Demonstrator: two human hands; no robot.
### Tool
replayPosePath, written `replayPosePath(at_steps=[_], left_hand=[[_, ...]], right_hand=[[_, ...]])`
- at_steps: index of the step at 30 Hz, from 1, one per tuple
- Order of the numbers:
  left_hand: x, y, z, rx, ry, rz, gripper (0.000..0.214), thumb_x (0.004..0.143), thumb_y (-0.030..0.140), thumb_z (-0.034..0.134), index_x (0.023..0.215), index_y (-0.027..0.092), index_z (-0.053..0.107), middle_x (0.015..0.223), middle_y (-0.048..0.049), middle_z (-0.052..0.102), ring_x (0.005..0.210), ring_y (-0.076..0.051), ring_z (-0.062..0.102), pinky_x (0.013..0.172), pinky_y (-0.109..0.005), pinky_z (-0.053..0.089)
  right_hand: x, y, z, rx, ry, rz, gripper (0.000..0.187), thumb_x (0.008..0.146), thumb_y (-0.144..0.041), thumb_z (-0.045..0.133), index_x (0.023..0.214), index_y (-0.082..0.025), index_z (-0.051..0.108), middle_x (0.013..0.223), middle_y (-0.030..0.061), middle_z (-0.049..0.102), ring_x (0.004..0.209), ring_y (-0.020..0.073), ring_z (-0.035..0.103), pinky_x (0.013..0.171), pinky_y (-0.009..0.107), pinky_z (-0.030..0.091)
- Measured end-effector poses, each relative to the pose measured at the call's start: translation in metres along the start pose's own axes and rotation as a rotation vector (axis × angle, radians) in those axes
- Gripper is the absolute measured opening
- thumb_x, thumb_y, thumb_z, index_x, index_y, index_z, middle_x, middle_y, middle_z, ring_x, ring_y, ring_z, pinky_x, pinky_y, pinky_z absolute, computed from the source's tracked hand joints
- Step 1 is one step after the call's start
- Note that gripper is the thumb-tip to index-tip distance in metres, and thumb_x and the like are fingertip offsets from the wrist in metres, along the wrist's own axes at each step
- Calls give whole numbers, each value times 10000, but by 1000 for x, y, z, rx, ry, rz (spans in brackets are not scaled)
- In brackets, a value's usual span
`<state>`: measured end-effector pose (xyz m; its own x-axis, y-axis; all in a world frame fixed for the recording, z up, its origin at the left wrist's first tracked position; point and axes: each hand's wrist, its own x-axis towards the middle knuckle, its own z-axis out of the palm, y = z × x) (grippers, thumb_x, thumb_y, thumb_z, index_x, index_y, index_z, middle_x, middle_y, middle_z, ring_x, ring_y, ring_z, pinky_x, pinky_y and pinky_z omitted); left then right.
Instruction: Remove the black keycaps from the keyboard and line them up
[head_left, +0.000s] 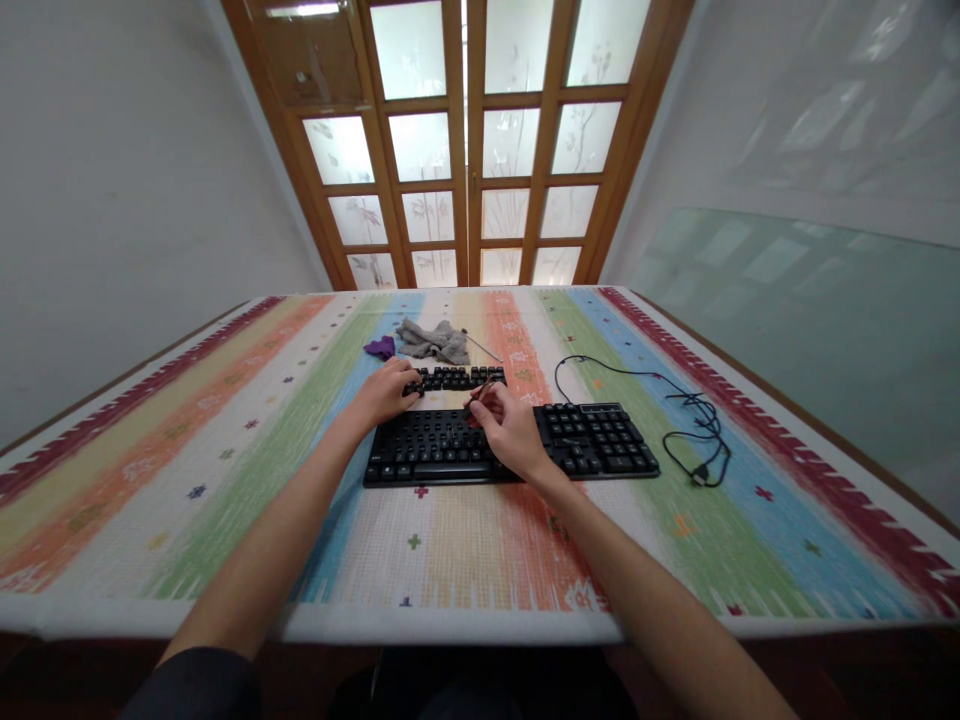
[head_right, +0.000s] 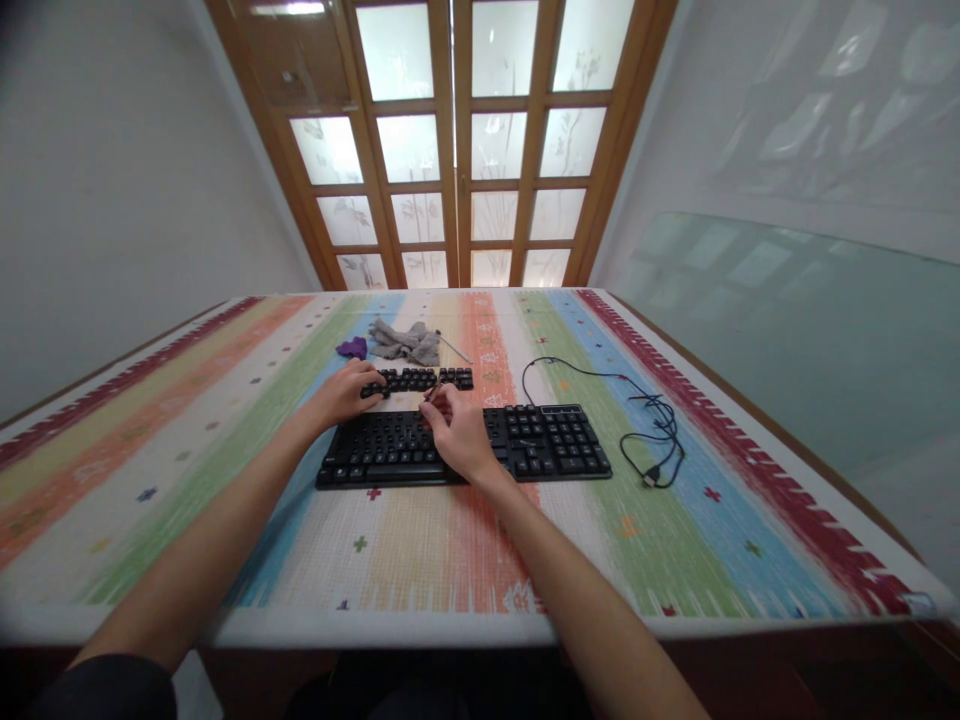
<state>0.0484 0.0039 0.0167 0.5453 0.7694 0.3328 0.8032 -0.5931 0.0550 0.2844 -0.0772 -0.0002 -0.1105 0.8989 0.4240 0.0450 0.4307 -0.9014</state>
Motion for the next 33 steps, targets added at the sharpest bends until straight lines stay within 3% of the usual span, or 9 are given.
replayPosePath(at_steps=[12, 20, 28, 33], left_hand=[[-34, 27, 0, -49, 49, -71, 236, 903, 291, 538, 832, 172, 728, 848, -79, 625, 878, -230, 580, 779, -340, 472], [-39, 25, -2, -101, -50, -72, 282, 916, 367, 584, 798, 167, 743, 737, -69, 655, 718, -196, 597, 664, -295, 426], [-39, 32, -8, -34, -120, -102, 326, 953, 374, 527, 867, 163, 760, 835, -98, 744, 771, -212, 658, 671, -287, 425], [-39, 35, -11, -7, -160, -113, 400, 970, 431, 491, 863, 174, 778, 799, -108, 753, 728, -217, 668, 644, -289, 408]], right_hand=[[-5, -4, 4, -182, -76, -94, 82, 877, -291, 607, 858, -219, 572, 782, 44, 667, 731, 212, 660, 702, 369, 541], [-6, -1, 13, -143, -120, -32, 54, 881, -228, 575, 855, -223, 528, 757, 31, 668, 645, 195, 665, 642, 348, 541], [-1, -8, 18, -351, -208, -215, 31, 897, -234, 589, 903, -204, 596, 806, 45, 706, 733, 193, 668, 695, 310, 504], [12, 4, 19, -307, -164, -130, 120, 920, -311, 575, 904, -193, 589, 758, 44, 705, 693, 192, 675, 676, 316, 522]])
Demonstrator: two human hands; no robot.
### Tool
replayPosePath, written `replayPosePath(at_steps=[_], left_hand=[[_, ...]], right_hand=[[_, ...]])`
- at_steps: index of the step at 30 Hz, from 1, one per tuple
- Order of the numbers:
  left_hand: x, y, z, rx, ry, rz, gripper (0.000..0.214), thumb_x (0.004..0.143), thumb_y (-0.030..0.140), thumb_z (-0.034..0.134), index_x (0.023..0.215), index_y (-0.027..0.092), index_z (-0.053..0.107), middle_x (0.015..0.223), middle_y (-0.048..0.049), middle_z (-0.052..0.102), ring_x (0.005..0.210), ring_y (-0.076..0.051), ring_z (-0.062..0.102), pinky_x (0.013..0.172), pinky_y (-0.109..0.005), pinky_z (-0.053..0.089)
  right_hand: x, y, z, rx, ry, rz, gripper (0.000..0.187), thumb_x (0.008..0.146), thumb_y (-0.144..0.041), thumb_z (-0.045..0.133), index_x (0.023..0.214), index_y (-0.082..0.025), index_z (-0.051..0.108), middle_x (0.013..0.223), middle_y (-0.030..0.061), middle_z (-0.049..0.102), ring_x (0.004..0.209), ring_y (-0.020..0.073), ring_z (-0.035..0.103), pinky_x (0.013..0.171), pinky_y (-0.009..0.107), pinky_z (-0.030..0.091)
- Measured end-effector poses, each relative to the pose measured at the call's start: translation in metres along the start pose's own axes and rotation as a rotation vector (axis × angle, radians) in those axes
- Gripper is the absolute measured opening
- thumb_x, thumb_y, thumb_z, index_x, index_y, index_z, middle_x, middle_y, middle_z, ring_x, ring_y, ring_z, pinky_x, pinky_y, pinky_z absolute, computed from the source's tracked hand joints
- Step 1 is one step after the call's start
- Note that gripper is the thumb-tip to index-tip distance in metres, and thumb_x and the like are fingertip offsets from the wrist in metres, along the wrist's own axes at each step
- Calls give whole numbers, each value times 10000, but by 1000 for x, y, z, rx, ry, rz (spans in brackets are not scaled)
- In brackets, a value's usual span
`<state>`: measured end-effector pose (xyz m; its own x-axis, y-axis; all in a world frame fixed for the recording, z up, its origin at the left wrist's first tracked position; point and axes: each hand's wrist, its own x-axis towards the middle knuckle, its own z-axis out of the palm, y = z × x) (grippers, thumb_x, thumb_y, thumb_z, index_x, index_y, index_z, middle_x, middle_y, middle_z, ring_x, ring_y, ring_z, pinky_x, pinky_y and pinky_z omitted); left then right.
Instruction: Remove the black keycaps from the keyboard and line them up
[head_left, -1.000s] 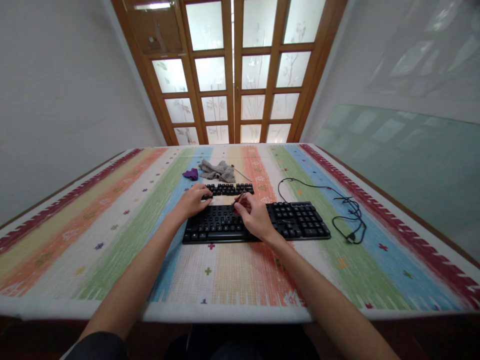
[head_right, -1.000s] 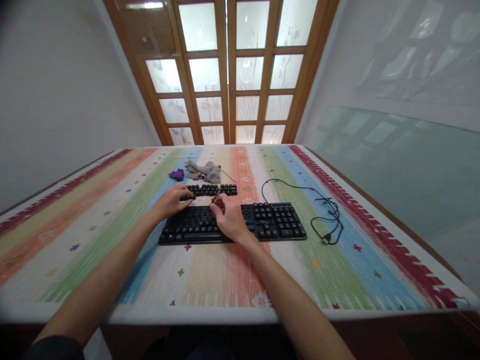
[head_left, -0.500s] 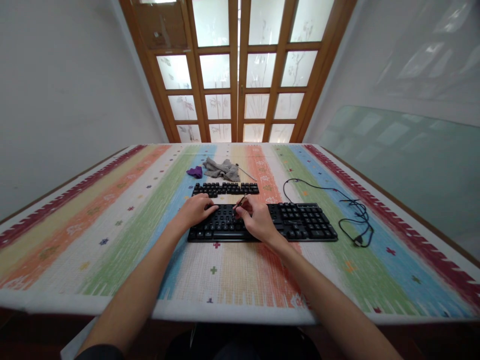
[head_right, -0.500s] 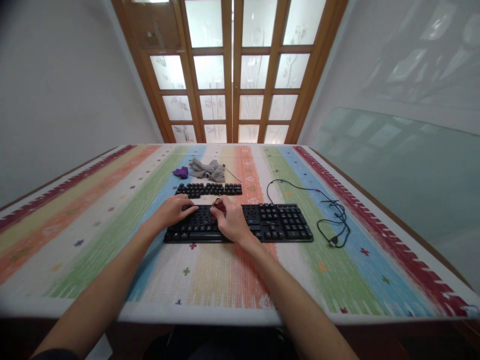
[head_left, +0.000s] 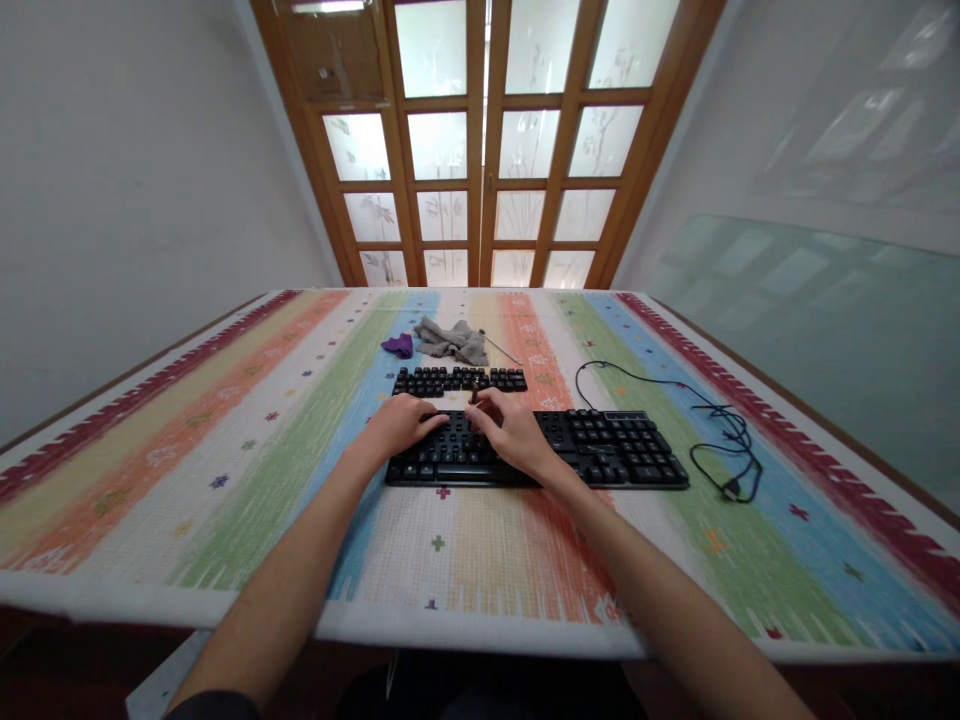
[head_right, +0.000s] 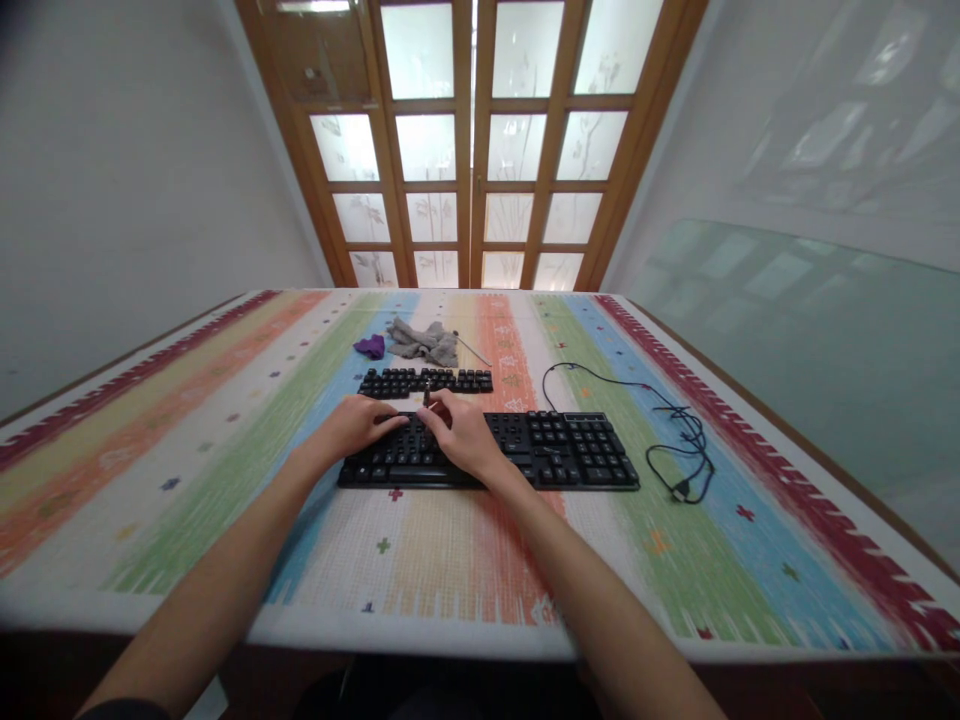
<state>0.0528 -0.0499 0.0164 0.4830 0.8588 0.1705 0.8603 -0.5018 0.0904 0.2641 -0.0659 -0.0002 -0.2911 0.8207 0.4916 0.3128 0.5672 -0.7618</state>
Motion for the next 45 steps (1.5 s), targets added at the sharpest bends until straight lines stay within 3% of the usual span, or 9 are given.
replayPosePath(at_steps=[6, 10, 16, 22, 25, 33, 40, 45], left_hand=[[1, 0, -1, -58, 54, -47, 397, 959, 447, 496, 875, 177, 775, 802, -101, 751, 739, -216, 667, 654, -289, 418], [2, 6, -3, -342, 197, -76, 407, 939, 482, 506, 934, 154, 747, 872, -88, 745, 743, -195, 642, 700, -298, 460], [1, 24, -1, -791, 66, 62, 458, 802, 434, 706, 1183, 185, 654, 999, -54, 731, 800, -164, 633, 679, -267, 465], [2, 31, 9, -1109, 23, 40, 535, 723, 365, 801, 1179, 152, 621, 882, -37, 693, 725, -127, 601, 651, -248, 439], [3, 32, 11, -1245, 34, 37, 489, 687, 374, 831, 1075, 145, 643, 869, -39, 687, 747, -130, 613, 690, -257, 461], [3, 36, 10, -1109, 140, -47, 294, 719, 381, 800, 859, 142, 700, 813, -48, 716, 680, -130, 604, 648, -258, 465], [3, 37, 10, -1006, 211, -33, 267, 750, 394, 763, 870, 163, 706, 829, -43, 712, 725, -149, 625, 673, -266, 491], [4, 22, 2, -984, 303, -57, 322, 756, 448, 742, 880, 159, 671, 800, -41, 681, 710, -153, 615, 667, -272, 492]], right_hand=[[6, 18, 0, 231, 67, 193, 311, 875, -515, 592, 852, -205, 569, 687, 37, 672, 599, 202, 670, 574, 341, 565], [5, 15, -10, 379, 134, 183, 356, 834, -547, 637, 902, -203, 573, 785, 54, 686, 707, 211, 697, 625, 347, 597], [1, 5, -18, 459, 152, 98, 322, 848, -504, 654, 943, -209, 567, 846, 46, 685, 797, 196, 700, 701, 348, 612], [-4, 3, -20, 497, 129, 51, 316, 860, -502, 653, 952, -211, 573, 836, 43, 695, 768, 190, 703, 716, 356, 604], [-5, 4, -22, 533, 131, 52, 345, 857, -531, 649, 960, -216, 558, 839, 49, 709, 753, 190, 709, 744, 373, 599], [-7, 7, -20, 472, 202, 92, 370, 850, -567, 634, 941, -220, 545, 850, 60, 707, 770, 211, 715, 759, 394, 596], [-8, 3, -17, 395, 292, 131, 349, 862, -543, 620, 933, -210, 545, 824, 57, 693, 745, 206, 710, 731, 375, 599], [-8, 1, -16, 407, 320, 143, 347, 863, -549, 612, 928, -218, 534, 802, 49, 685, 714, 198, 705, 700, 365, 605]])
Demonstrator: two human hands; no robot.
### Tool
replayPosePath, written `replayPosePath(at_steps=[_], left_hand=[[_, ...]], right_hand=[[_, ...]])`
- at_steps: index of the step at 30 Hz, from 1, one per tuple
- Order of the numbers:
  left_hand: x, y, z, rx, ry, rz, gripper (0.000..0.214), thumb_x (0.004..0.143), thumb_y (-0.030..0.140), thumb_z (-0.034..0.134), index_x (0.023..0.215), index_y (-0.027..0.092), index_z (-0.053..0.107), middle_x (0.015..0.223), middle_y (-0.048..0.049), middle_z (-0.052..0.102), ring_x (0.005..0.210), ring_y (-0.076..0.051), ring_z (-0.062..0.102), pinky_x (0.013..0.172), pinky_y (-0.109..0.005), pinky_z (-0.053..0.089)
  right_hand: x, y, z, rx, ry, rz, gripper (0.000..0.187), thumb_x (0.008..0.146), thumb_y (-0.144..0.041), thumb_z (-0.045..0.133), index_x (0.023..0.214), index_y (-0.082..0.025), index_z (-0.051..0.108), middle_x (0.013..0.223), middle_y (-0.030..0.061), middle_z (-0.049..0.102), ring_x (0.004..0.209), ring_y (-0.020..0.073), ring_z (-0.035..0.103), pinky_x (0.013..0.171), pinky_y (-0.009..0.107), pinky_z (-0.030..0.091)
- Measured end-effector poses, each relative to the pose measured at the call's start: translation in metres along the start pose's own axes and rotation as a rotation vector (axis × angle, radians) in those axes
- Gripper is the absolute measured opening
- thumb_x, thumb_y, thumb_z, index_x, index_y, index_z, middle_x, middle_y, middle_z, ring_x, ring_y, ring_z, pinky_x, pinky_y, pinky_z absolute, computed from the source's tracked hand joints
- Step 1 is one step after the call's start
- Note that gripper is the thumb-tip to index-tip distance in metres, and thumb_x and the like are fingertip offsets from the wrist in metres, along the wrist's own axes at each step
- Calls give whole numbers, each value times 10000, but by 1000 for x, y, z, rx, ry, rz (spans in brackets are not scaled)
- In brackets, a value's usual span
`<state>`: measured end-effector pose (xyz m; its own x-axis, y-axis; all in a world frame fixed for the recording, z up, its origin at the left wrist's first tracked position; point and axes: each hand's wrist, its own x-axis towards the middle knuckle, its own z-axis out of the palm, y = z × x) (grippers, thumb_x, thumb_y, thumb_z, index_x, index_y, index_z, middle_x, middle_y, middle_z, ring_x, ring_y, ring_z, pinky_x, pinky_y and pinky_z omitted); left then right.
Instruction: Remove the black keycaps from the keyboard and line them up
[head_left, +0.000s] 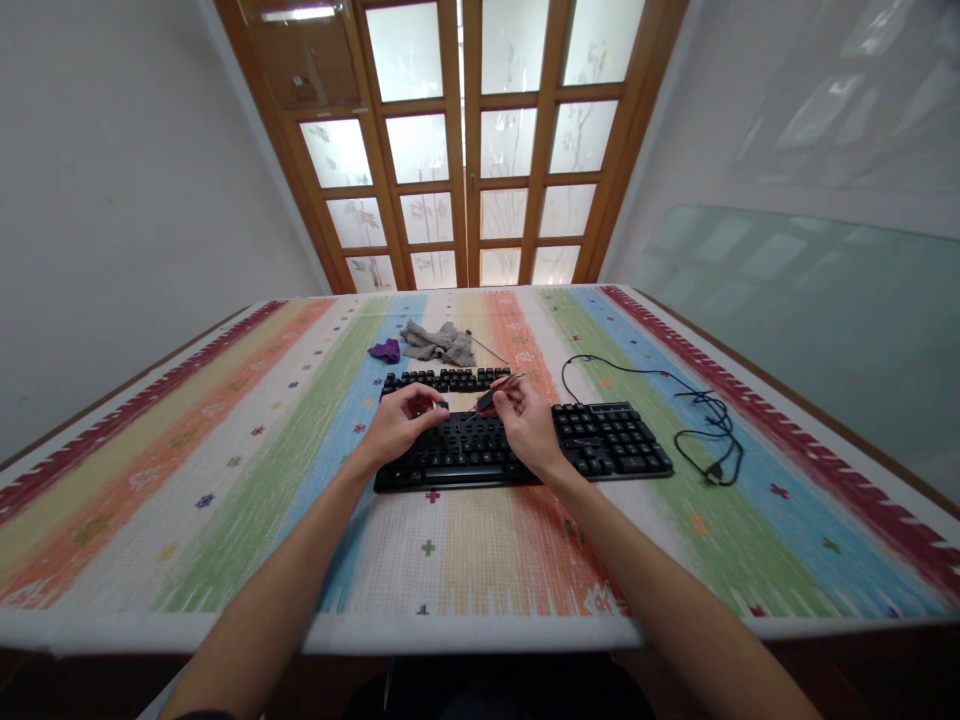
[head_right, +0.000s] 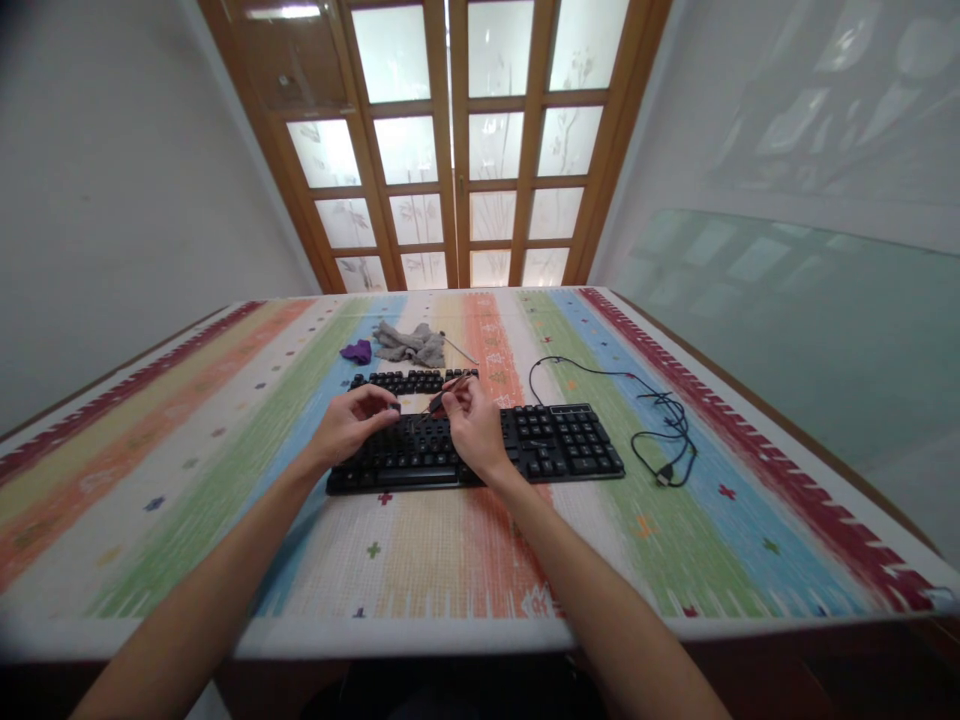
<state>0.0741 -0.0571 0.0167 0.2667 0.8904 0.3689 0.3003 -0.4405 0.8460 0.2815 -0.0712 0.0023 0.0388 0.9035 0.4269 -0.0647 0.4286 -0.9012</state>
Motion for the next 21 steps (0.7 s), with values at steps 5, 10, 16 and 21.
replayPosePath(at_steps=[5, 10, 16, 21], left_hand=[[14, -9, -16, 271, 125, 40, 331, 777, 455, 727, 942, 172, 680, 789, -31, 687, 693, -159, 599, 676, -288, 482], [34, -23, -8, 572, -110, 173, 136, 794, 321, 723, 851, 198, 712, 832, -39, 684, 829, -202, 609, 805, -333, 472], [51, -35, -1, 714, -262, 183, 92, 785, 264, 712, 824, 197, 761, 831, -54, 604, 818, -203, 584, 834, -344, 460], [54, -40, -8, 723, -309, 187, 87, 786, 246, 697, 795, 195, 766, 805, -60, 616, 816, -205, 564, 814, -335, 458]], right_hand=[[-1, -2, 1, 14, -6, 2, 375, 851, -577, 615, 927, -219, 534, 824, 54, 687, 734, 200, 704, 690, 360, 608], [-4, -4, 0, -9, -17, -16, 366, 853, -561, 621, 920, -209, 547, 838, 62, 673, 747, 201, 697, 710, 368, 598], [-5, -6, -3, -44, -18, -47, 334, 876, -533, 606, 930, -208, 547, 830, 56, 664, 740, 195, 690, 726, 367, 582], [-5, -5, -2, -49, -34, -48, 324, 880, -530, 605, 932, -216, 545, 834, 58, 668, 750, 200, 693, 736, 367, 584]])
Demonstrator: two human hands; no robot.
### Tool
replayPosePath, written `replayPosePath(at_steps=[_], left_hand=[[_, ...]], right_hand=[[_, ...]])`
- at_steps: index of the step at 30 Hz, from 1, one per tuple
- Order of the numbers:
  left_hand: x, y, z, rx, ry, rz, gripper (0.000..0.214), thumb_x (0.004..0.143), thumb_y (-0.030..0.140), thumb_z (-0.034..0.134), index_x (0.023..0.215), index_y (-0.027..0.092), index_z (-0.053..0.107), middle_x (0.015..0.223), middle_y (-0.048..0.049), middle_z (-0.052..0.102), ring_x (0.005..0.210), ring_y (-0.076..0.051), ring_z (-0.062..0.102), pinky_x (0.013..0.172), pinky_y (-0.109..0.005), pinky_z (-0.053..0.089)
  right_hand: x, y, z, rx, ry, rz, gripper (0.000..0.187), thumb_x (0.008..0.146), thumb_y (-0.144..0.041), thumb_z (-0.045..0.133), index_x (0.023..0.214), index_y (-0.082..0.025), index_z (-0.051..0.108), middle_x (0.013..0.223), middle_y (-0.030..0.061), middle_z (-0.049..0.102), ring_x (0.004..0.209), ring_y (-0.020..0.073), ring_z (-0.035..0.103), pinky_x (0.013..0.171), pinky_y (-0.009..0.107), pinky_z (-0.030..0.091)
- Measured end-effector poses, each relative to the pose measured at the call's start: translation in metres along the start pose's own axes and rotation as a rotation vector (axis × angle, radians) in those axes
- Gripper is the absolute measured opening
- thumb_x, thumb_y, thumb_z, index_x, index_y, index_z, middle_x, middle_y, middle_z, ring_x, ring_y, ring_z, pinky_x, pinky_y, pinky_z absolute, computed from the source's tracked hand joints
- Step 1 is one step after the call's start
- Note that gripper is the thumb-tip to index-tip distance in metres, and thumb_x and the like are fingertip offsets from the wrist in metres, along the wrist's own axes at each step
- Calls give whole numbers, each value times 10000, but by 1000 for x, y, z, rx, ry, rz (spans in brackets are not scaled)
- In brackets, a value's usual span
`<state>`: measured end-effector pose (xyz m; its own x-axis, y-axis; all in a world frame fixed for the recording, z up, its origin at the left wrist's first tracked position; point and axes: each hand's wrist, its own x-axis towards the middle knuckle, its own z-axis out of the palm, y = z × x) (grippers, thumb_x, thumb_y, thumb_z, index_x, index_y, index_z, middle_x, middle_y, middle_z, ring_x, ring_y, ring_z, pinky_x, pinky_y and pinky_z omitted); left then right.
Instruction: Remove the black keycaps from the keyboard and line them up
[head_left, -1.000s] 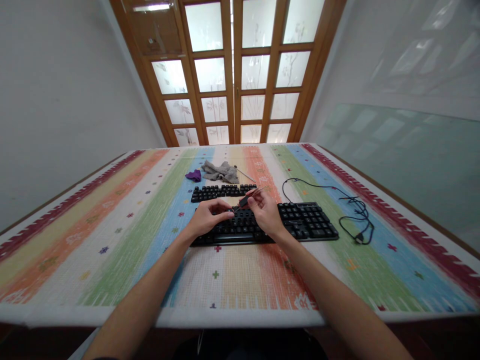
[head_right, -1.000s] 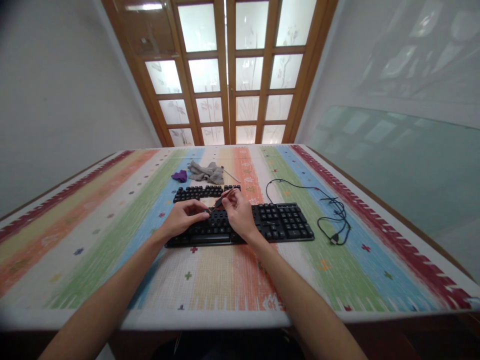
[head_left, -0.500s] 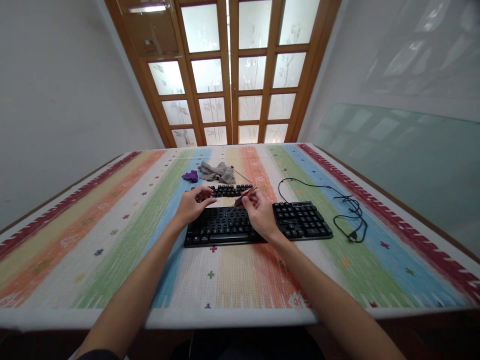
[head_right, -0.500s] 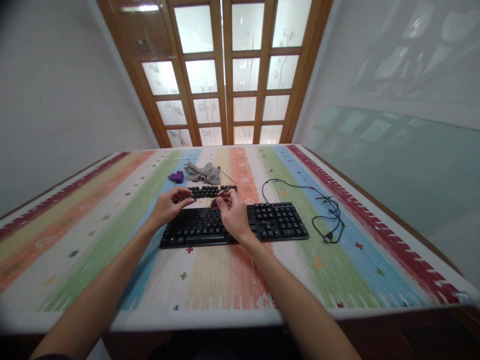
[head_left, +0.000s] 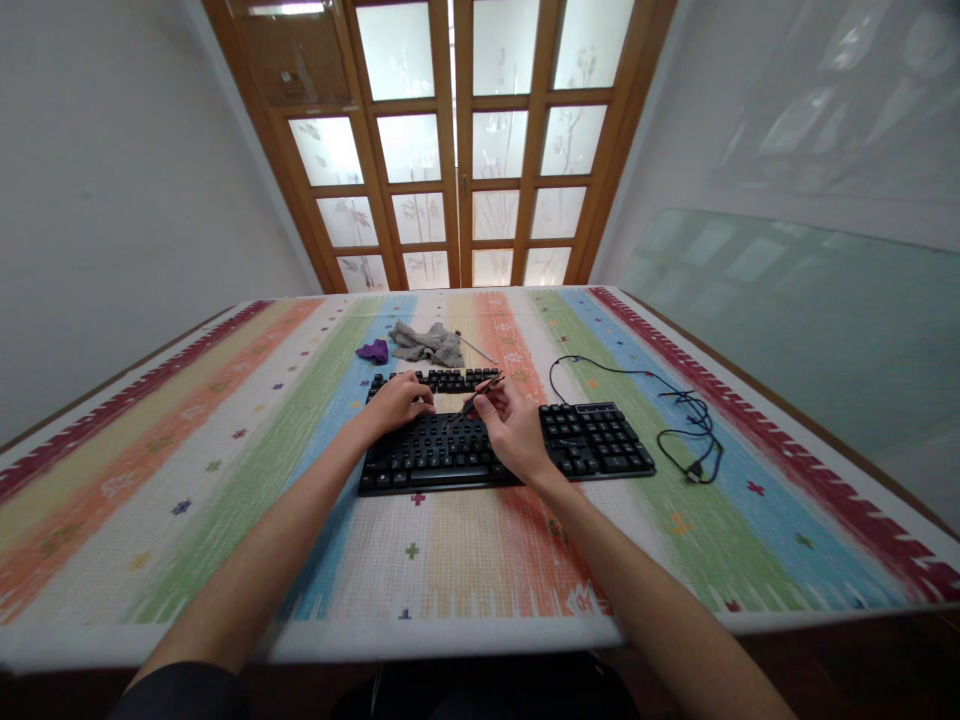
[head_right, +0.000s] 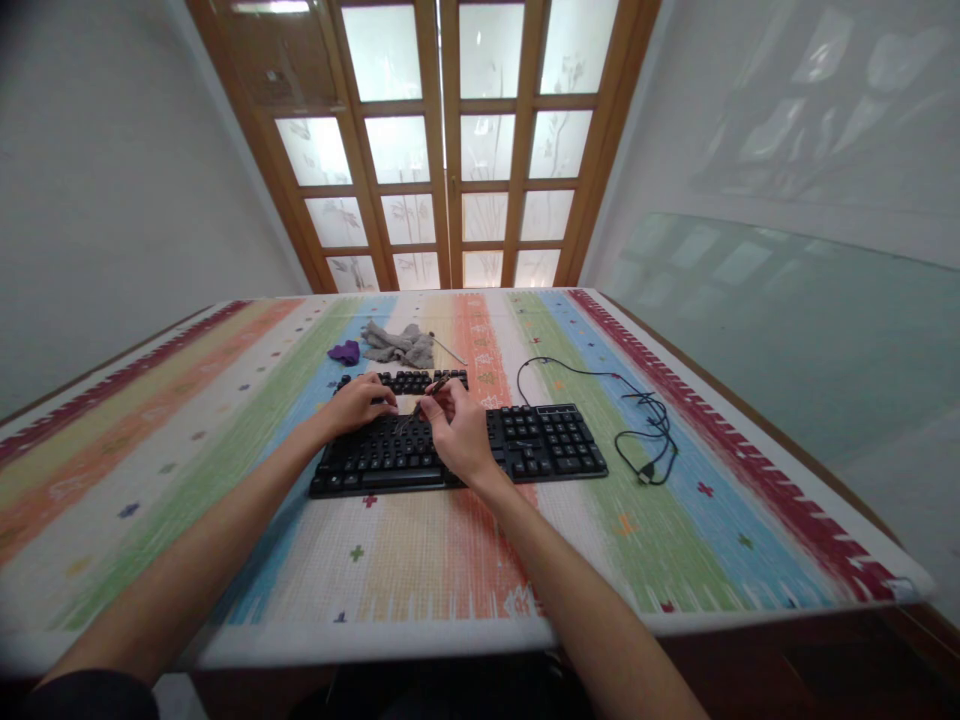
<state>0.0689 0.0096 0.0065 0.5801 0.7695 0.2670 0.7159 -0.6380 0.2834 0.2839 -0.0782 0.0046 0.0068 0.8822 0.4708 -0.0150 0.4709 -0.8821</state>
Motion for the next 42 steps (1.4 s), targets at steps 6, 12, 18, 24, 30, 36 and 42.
replayPosePath(at_steps=[6, 12, 18, 24, 30, 36, 42], left_hand=[[-3, -4, -6, -42, -10, 78, 83, 792, 224, 690, 763, 207, 766, 882, -69, 658, 911, -227, 559, 865, -367, 446], [-3, -3, -6, 7, -15, 77, 65, 776, 211, 697, 768, 197, 760, 878, -67, 645, 913, -232, 550, 856, -364, 445], [0, -1, -4, 111, 25, 47, 96, 788, 210, 653, 762, 199, 744, 862, -61, 617, 900, -226, 542, 848, -357, 449], [2, -5, -3, 165, 47, 26, 102, 793, 230, 643, 750, 199, 730, 883, -61, 596, 920, -232, 542, 846, -354, 453], [1, -6, -1, 187, 60, 9, 106, 815, 234, 625, 784, 192, 717, 910, -66, 588, 934, -234, 552, 854, -352, 455], [-4, -12, -1, 175, 89, -15, 114, 786, 273, 678, 866, 201, 715, 969, -69, 589, 976, -253, 548, 856, -362, 465], [-8, -15, -2, 178, 89, -9, 114, 804, 246, 637, 865, 198, 721, 928, -64, 581, 951, -242, 550, 855, -353, 469]], right_hand=[[-1, 1, 0, -30, -10, -16, 300, 889, -510, 602, 937, -218, 550, 843, 63, 676, 760, 204, 695, 759, 378, 583], [-1, -1, 0, -35, -8, -4, 313, 880, -522, 609, 923, -218, 545, 831, 57, 678, 753, 203, 698, 750, 374, 585], [-1, -1, 1, -37, -9, -6, 319, 878, -529, 609, 910, -219, 540, 821, 53, 669, 742, 203, 694, 736, 372, 585], [-1, 0, 0, -49, -8, -2, 316, 876, -527, 611, 913, -219, 548, 829, 60, 676, 762, 216, 697, 753, 386, 585], [-2, 0, -1, -65, -18, -15, 261, 892, -482, 604, 915, -227, 552, 828, 59, 675, 754, 217, 694, 750, 384, 578], [-2, -1, -1, -67, -19, -13, 256, 893, -479, 602, 905, -229, 547, 814, 56, 668, 752, 221, 691, 742, 389, 575], [-2, -2, 0, -85, -25, -12, 264, 890, -483, 604, 906, -225, 552, 813, 56, 670, 739, 217, 691, 726, 376, 575]])
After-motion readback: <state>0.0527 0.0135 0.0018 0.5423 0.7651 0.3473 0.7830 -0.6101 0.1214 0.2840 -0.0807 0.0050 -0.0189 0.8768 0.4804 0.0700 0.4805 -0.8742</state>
